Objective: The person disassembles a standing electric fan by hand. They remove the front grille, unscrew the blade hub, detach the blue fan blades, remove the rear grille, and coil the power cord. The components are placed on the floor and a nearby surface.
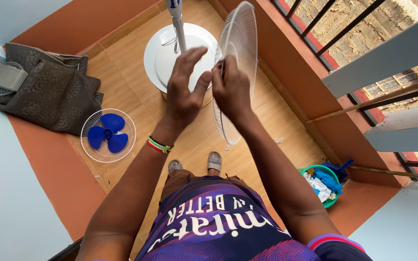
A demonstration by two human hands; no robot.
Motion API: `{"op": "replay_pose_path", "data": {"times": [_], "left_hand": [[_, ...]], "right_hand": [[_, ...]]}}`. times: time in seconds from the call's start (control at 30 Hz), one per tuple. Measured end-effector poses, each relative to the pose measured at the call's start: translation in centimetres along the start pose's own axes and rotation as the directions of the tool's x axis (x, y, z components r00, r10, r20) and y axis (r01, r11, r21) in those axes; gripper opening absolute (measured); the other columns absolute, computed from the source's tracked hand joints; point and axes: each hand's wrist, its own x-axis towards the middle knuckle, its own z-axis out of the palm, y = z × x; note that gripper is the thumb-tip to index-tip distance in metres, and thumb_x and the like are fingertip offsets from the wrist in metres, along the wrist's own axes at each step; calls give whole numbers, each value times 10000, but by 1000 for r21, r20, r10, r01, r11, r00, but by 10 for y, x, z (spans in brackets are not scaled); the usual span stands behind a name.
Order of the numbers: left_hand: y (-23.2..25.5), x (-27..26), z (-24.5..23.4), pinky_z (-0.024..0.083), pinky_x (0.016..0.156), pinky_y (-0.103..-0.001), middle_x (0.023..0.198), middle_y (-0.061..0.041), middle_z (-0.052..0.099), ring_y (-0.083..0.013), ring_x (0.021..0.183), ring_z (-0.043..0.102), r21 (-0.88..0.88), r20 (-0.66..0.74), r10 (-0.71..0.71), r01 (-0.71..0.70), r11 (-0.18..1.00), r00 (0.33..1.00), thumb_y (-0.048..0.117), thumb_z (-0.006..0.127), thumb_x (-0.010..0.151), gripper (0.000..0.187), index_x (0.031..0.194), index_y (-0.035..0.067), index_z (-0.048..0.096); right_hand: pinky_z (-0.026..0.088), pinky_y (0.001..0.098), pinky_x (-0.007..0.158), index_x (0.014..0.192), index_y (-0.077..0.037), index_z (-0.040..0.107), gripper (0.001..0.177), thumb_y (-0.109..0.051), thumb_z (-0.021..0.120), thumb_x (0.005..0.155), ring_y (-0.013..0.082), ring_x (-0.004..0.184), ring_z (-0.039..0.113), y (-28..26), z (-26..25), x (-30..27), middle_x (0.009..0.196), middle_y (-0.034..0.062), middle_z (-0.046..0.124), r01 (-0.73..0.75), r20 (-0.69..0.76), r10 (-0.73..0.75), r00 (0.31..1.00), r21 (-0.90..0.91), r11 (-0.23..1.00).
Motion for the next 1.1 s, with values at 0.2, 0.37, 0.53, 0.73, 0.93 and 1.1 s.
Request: {"op": "replay_pose_path", "data": {"times": [0.2, 0.37, 0.53, 0.73, 0.93, 1.1], "left_hand": [[-7, 14, -18, 399, 1278, -435, 1561, -68, 563, -328, 1550, 413, -100, 167, 225, -210, 973, 960, -40, 709, 949, 382, 1300, 106, 746], [2, 2, -12, 514, 1207, -377, 1489, -59, 618, -313, 1542, 423, -100, 119, 198, -186, 977, 973, -51, 685, 974, 342, 1277, 99, 737], [10, -5, -5, 519, 1209, -384, 1463, -41, 639, -300, 1516, 475, -54, 37, 213, -211, 976, 976, -36, 684, 999, 258, 1217, 85, 751], [28, -6, -18, 503, 1131, -382, 1396, -136, 641, -289, 1354, 577, -96, -44, 78, -82, 992, 996, 225, 709, 958, 465, 1384, 83, 588], [-2, 49, -22, 492, 1041, -421, 1305, -291, 603, -408, 1244, 604, -26, -58, -300, 299, 954, 952, 71, 593, 929, 598, 1496, -21, 427], [-34, 26, 0, 515, 1161, -400, 1442, -254, 631, -367, 1367, 646, 149, -172, -110, 137, 979, 979, -69, 502, 878, 652, 1528, -33, 478]], "right_hand": [[510, 463, 577, 1116, 11, 484, 186, -27, 611, 985, 394, 674, 674, -26, 3, -34, 734, 191, 639, -12, 85, 6, 996, 75, 997], [519, 458, 596, 1141, 4, 483, 206, 2, 615, 983, 403, 725, 683, -35, -7, -34, 798, 198, 648, 65, 50, -68, 996, 68, 996], [524, 446, 581, 1146, 24, 484, 231, 7, 624, 963, 399, 703, 676, -32, -6, -44, 797, 199, 636, 122, 59, -123, 991, 30, 992], [514, 422, 558, 1098, 7, 526, 186, -12, 665, 975, 344, 642, 661, -22, -15, -57, 788, 159, 626, 254, 132, -249, 959, -22, 967], [516, 374, 569, 1126, -10, 580, 258, -100, 720, 928, 263, 610, 651, -22, -17, -82, 743, 103, 613, 348, 368, -346, 863, 62, 935], [577, 298, 680, 1305, -32, 621, 293, -223, 636, 1083, 164, 740, 691, -3, -26, -39, 891, 61, 717, -281, 593, -15, 805, 404, 871]]}}
